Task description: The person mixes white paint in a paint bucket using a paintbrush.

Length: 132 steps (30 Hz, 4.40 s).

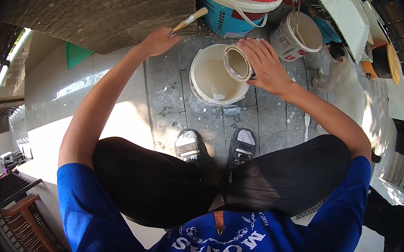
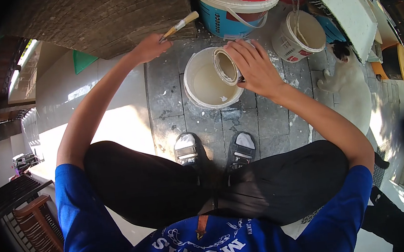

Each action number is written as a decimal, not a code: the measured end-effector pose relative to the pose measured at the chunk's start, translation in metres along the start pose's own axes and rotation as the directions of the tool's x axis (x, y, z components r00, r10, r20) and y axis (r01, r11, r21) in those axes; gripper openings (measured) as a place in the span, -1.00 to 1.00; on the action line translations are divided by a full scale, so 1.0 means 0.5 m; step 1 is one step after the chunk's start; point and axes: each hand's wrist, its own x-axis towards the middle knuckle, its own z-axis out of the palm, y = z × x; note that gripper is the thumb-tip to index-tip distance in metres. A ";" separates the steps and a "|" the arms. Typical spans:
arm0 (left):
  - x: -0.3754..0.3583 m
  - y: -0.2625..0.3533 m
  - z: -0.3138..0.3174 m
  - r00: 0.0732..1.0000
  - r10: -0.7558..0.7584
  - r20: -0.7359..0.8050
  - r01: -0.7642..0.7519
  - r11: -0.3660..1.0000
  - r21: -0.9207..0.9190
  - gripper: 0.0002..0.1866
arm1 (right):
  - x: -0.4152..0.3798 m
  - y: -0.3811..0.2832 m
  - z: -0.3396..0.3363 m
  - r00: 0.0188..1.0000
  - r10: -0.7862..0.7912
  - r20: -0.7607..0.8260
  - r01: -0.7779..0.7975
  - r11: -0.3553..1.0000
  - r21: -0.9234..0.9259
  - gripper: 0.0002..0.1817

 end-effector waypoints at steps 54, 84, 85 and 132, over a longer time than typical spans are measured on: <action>-0.001 -0.042 -0.027 0.999 -0.015 -0.046 0.025 0.975 0.220 -0.55 | 0.012 -0.016 -0.001 0.994 -0.091 0.055 0.100 0.975 -0.201 0.10; -0.001 -0.041 -0.034 0.999 -0.047 -0.024 0.051 0.974 0.219 -0.54 | 0.046 -0.017 -0.018 0.992 -0.113 -0.055 0.099 0.972 -0.214 0.11; -0.002 -0.040 -0.034 0.999 -0.044 -0.029 0.050 0.974 0.220 -0.54 | 0.047 -0.017 -0.018 0.992 -0.114 -0.060 0.099 0.972 -0.212 0.11; -0.037 -0.045 -0.031 0.981 -0.190 0.041 0.189 0.981 0.040 -0.43 | -0.175 0.206 0.270 0.552 0.824 -0.126 -0.621 0.507 0.598 -0.04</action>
